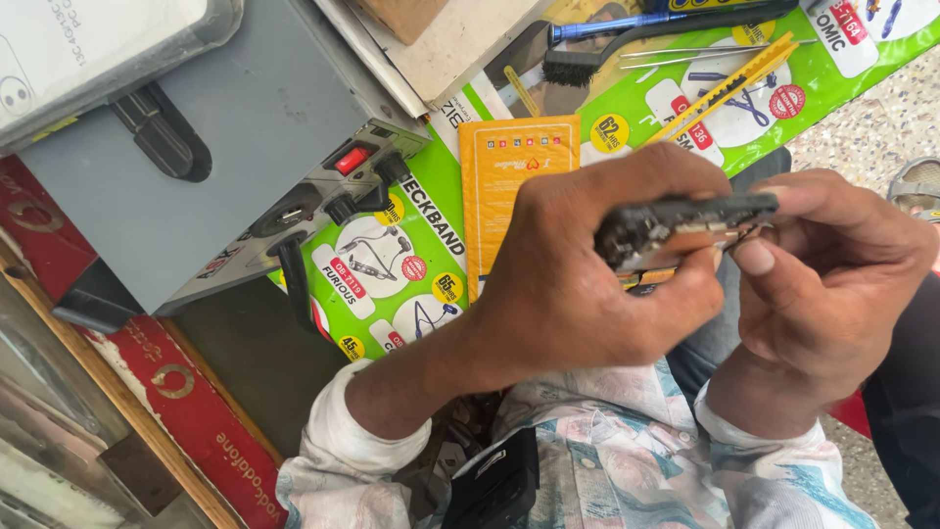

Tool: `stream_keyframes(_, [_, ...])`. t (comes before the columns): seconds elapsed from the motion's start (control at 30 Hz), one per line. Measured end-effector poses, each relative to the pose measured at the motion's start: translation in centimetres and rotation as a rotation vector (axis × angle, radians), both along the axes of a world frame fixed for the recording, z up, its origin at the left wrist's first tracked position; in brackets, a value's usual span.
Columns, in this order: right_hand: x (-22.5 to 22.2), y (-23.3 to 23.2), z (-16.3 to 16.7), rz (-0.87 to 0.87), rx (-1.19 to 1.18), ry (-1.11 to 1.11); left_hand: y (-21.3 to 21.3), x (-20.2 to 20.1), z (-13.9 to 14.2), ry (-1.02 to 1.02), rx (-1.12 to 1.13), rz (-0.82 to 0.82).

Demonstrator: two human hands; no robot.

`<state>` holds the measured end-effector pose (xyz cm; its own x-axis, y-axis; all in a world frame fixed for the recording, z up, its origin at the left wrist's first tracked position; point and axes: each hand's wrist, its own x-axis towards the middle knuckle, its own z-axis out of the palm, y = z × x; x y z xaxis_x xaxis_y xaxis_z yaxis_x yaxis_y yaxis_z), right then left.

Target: The person is repairing a smartphone. They are seen handling the phone's internal components, including the motherboard and battery, and using tools to manipulate them.

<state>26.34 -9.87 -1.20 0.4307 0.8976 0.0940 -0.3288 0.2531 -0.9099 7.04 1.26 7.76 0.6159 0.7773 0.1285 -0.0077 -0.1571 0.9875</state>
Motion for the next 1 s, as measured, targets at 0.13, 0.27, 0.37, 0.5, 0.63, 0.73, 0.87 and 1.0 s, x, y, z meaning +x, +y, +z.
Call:
stream_keyframes(0.13, [0.3, -0.4, -0.4, -0.042, 0.0, -0.078, -0.3, 0.0, -0.2, -0.01, 0.212, -0.009])
stream_keyframes(0.27, [0.5, -1.0, -0.6, -0.054, 0.015, -0.181, -0.2, -0.2, -0.7, 0.032, 0.368, -0.069])
stream_keyframes(0.37, [0.4, -1.6, -0.7, -0.078, 0.012, -0.256, 0.0, -0.4, -1.0, 0.022, 0.494, -0.082])
stream_keyframes(0.5, [0.4, -2.3, -0.3, -0.108, -0.053, -0.364, 0.3, -0.9, -1.3, 0.047, 0.563, -0.119])
stream_keyframes(0.63, [0.5, -2.3, -0.2, -0.092, -0.047, -0.407, 0.4, -0.9, -1.4, 0.04, 0.565, -0.134])
stream_keyframes(0.73, [0.6, -2.2, 0.0, -0.082, -0.058, -0.414, 0.5, -0.9, -1.4, 0.033, 0.544, -0.142])
stream_keyframes(0.87, [1.0, -2.2, 0.5, -0.056, -0.142, -0.465, 0.4, -0.8, -1.5, 0.051, 0.561, -0.126])
stream_keyframes(1.0, [0.5, -1.9, 0.8, -0.097, -0.18, -0.455, 0.5, -0.5, -1.5, 0.04, 0.525, -0.121])
